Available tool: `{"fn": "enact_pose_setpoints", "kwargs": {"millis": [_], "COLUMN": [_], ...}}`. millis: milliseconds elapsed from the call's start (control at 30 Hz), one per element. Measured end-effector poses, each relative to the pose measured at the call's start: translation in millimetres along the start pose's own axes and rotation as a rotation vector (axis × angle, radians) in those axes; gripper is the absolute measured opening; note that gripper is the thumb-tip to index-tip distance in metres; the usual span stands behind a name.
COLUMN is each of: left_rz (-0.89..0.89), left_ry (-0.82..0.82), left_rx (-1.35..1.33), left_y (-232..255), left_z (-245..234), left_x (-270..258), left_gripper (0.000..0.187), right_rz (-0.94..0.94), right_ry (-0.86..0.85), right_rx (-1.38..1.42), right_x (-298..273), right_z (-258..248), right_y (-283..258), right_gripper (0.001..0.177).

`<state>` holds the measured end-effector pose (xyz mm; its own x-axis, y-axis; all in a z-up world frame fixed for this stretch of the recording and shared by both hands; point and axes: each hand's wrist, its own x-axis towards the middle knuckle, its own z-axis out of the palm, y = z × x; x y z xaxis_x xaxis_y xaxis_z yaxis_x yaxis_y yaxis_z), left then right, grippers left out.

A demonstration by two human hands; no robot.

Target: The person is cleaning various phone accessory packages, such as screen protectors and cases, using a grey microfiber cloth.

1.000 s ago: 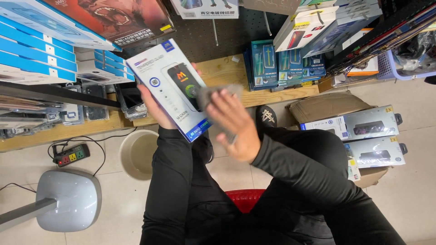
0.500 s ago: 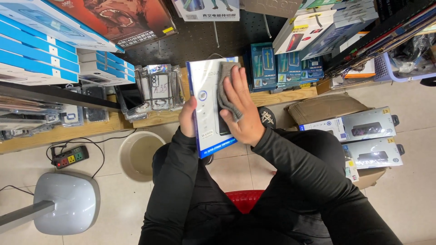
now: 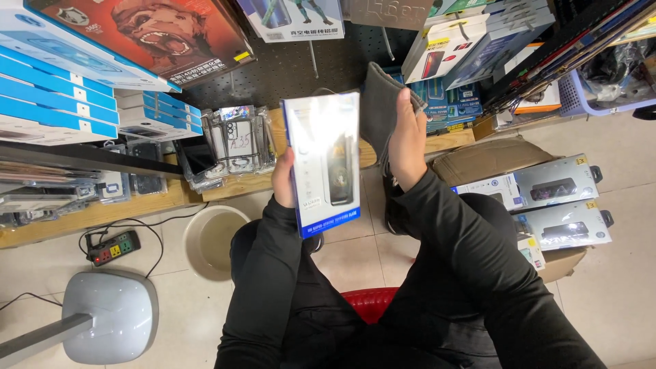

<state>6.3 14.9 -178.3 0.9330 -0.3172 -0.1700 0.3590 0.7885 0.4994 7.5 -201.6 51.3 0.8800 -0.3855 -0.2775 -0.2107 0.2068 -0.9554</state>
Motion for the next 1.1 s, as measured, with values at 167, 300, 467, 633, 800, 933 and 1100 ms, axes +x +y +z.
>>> {"fn": "enact_pose_setpoints", "kwargs": {"millis": [167,300,467,633,800,933,1100], "left_rz": [0.144,0.087,0.164,0.209,0.479,0.554,0.515], "left_ry": [0.004,-0.108,0.340,0.414,0.358,0.273,0.266], "left_rx": [-0.073,-0.172,-0.022,0.383,0.844,0.834,1.119], "left_y": [60,64,63,49,25,27,9], "left_z": [155,87,116,113,124,191,195], "left_x": [-19,-7,-16,-10,-7,-26,-34], "left_gripper": [0.070,0.082,0.086,0.085,0.078,0.050,0.068], "right_rz": [-0.887,-1.239,-1.105,-0.908,-0.771,-0.752,-0.794], "right_ry": [-0.422,-0.743,-0.729,-0.824,-0.814,-0.790,-0.619], "right_rx": [-0.142,-0.524,-0.422,-0.261,-0.099,-0.112,-0.028], "right_x": [-13,-70,-88,-81,-73,-56,-28], "right_z": [4,15,25,18,16,13,8], "right_y": [45,85,99,87,68,56,42], "right_gripper": [0.061,0.070,0.062,0.057,0.055,0.059,0.061]}}
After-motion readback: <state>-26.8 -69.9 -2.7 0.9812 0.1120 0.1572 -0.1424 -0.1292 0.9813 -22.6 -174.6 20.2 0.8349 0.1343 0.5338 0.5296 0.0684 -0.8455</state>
